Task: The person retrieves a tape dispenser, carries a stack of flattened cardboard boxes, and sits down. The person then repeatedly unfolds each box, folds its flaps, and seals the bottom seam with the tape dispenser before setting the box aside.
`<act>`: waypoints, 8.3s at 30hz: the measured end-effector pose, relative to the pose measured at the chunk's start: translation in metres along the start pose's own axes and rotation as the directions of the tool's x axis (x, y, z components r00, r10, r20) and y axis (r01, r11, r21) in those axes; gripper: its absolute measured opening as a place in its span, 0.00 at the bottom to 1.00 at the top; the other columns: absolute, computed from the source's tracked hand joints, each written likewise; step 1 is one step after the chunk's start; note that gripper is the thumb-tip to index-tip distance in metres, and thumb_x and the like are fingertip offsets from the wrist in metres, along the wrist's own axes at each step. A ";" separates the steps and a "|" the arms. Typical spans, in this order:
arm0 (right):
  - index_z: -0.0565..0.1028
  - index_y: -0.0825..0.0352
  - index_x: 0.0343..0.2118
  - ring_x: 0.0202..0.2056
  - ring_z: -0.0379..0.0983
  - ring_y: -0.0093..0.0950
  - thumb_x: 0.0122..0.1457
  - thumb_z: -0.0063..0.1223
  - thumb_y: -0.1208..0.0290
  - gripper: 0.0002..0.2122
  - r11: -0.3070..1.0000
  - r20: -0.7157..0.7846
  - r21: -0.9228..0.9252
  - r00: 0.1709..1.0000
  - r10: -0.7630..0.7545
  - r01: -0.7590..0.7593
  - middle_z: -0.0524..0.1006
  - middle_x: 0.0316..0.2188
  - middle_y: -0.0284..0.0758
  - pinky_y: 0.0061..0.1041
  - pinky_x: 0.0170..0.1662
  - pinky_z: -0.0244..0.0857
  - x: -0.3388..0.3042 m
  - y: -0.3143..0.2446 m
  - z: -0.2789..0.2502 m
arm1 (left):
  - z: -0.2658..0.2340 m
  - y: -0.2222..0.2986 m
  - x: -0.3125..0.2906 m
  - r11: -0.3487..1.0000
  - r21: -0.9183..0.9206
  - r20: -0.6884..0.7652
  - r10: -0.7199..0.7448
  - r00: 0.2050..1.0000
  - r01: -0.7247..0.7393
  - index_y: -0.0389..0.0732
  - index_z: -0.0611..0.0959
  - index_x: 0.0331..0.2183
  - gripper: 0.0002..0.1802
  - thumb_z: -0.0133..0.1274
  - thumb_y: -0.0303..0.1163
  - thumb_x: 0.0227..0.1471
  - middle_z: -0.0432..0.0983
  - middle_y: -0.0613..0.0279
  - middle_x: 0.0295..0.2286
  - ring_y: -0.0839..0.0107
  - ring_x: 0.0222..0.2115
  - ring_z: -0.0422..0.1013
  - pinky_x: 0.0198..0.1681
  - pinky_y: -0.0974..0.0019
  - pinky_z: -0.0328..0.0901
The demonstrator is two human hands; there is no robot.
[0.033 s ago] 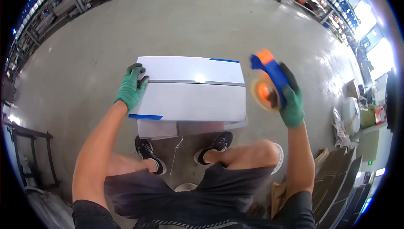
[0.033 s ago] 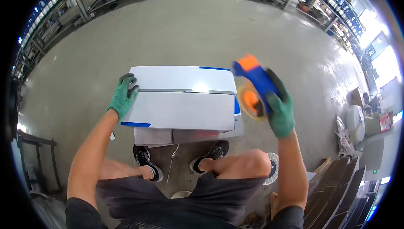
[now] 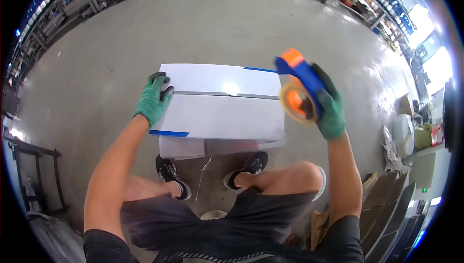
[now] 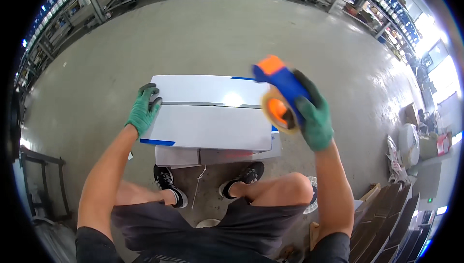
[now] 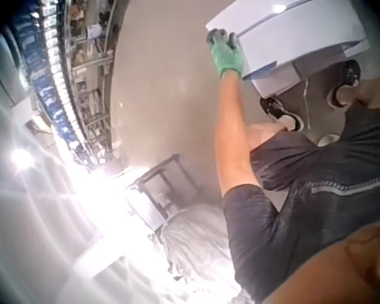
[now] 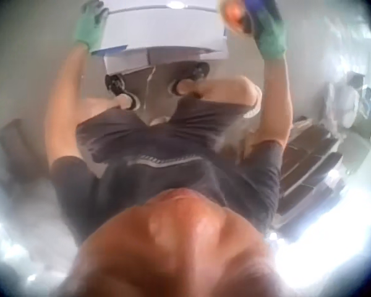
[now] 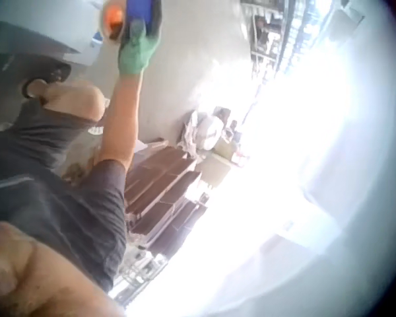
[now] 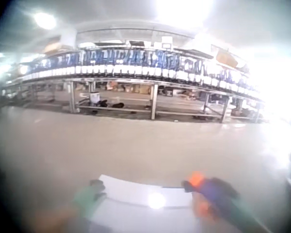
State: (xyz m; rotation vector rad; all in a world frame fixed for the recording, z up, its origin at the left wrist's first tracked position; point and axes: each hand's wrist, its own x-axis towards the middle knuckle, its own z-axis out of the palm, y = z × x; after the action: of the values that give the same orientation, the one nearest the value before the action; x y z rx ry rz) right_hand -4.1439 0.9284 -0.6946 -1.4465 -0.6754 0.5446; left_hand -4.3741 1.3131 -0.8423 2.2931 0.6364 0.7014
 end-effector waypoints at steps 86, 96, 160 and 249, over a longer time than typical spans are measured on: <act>0.68 0.76 0.55 0.19 0.75 0.22 0.51 0.61 0.52 0.35 0.953 0.529 -0.268 0.806 0.265 -0.138 0.79 0.30 0.39 0.20 0.23 0.68 0.092 0.045 0.064 | 0.054 0.166 -0.022 -0.235 -0.816 0.578 -0.357 0.733 0.528 0.49 0.77 0.43 0.18 0.46 0.51 0.62 0.75 0.66 0.40 0.71 0.42 0.69 0.45 0.58 0.67; 0.69 0.76 0.54 0.23 0.74 0.23 0.49 0.64 0.49 0.37 0.946 0.561 -0.295 0.778 0.283 -0.131 0.78 0.31 0.37 0.21 0.27 0.70 0.097 0.036 0.072 | 0.066 0.134 -0.021 0.685 -0.682 0.003 -0.350 0.937 0.258 0.36 0.78 0.31 0.12 0.48 0.35 0.63 0.74 0.66 0.22 0.74 0.21 0.65 0.28 0.66 0.65; 0.76 0.58 0.51 0.38 0.77 0.32 0.48 0.60 0.56 0.26 0.191 0.046 -0.972 0.689 0.723 -0.136 0.80 0.42 0.37 0.30 0.43 0.72 0.068 0.034 -0.056 | 0.019 0.127 0.000 0.574 0.530 0.706 0.110 0.700 -0.624 0.50 0.67 0.60 0.44 0.60 0.52 0.43 0.42 0.47 0.65 0.38 0.65 0.37 0.64 0.33 0.33; 0.72 0.69 0.52 0.43 0.75 0.28 0.66 0.46 0.58 0.20 0.753 0.119 -0.146 0.744 0.657 -0.642 0.78 0.41 0.37 0.28 0.47 0.70 -0.012 0.172 0.071 | -0.156 -0.336 -0.140 0.036 -0.867 0.065 -0.981 0.184 0.497 0.46 0.66 0.54 0.19 0.38 0.36 0.62 0.65 0.50 0.49 0.46 0.46 0.68 0.45 0.32 0.70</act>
State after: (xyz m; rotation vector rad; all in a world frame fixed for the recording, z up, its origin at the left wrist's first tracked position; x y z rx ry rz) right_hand -4.1920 0.9814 -0.8671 -1.7400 -0.2970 1.2060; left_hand -4.6594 1.5233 -1.0194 0.5109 1.4598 0.8005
